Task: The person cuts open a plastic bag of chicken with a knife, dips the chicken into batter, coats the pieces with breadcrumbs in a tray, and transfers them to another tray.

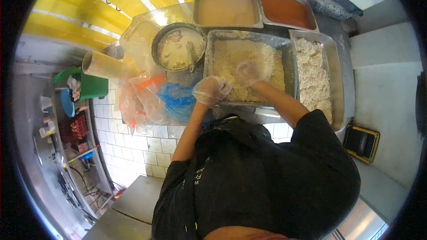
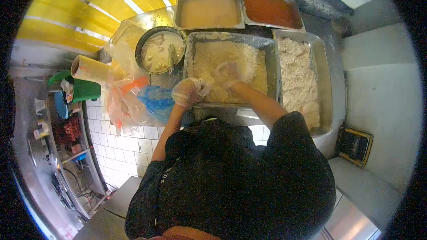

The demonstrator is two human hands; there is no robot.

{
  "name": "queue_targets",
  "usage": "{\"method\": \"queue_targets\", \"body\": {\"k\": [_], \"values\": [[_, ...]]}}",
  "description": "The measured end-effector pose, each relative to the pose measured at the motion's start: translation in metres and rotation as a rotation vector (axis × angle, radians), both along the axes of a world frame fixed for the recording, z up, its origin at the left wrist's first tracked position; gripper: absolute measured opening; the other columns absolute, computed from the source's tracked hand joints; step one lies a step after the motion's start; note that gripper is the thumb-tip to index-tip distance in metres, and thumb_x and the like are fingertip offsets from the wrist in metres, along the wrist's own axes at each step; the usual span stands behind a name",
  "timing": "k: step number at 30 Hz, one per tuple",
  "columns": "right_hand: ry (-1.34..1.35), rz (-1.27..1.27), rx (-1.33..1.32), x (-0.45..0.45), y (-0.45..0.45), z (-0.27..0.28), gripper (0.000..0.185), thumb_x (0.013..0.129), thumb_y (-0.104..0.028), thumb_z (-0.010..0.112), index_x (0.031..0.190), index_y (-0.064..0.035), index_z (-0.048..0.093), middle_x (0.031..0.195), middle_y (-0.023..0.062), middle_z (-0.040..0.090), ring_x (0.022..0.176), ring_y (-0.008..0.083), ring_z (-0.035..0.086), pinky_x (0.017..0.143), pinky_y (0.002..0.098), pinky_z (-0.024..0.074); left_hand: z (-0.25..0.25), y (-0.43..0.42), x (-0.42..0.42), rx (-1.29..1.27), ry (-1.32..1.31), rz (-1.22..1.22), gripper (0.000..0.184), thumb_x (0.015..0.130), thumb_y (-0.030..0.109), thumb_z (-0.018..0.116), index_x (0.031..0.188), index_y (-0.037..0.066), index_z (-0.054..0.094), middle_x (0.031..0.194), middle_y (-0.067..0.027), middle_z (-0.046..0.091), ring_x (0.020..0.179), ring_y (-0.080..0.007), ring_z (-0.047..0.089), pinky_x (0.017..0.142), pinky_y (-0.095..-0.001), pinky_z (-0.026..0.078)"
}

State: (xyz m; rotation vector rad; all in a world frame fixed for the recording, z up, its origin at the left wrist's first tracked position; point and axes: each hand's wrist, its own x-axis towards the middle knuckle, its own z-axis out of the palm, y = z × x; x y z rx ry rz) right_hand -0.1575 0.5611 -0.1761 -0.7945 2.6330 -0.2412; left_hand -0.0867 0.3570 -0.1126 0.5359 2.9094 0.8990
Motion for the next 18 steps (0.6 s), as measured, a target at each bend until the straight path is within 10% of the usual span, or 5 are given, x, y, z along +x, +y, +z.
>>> {"method": "queue_targets", "body": {"k": [7,14,18], "values": [[0.416,-0.043,-0.255,-0.014,0.002,-0.023,0.055,0.089,-0.055,0.057,0.101,-0.0026,0.069,0.094,0.0176,0.068,0.084,0.0338,0.063,0.083,0.0473,0.0487,0.016,-0.001,0.002,0.022,-0.061,-0.026,0.042,0.090,0.041,0.062,0.069,0.005,0.064,0.067,-0.0214,0.062,0.061,-0.0404,0.060,0.058,-0.0503,0.046],[-0.325,0.142,0.387,-0.038,0.074,0.071,0.051,0.091,-0.052,0.057,0.111,-0.0057,0.064,0.105,0.0188,0.067,0.093,0.0347,0.063,0.088,0.0464,0.0493,-0.003,-0.003,0.004,0.063,0.001,-0.023,0.041,0.088,0.039,0.065,0.065,0.006,0.059,0.064,-0.0196,0.060,0.059,-0.0391,0.059,0.056,-0.0491,0.044],[-0.348,0.101,0.333,-0.017,0.060,0.099,0.049,0.092,-0.050,0.057,0.116,-0.0075,0.062,0.111,0.0194,0.066,0.097,0.0352,0.063,0.090,0.0459,0.0497,-0.013,-0.004,0.005,0.090,0.101,-0.042,0.040,0.090,0.038,0.064,0.065,0.006,0.059,0.063,-0.0183,0.059,0.058,-0.0374,0.059,0.056,-0.0476,0.044]]}}
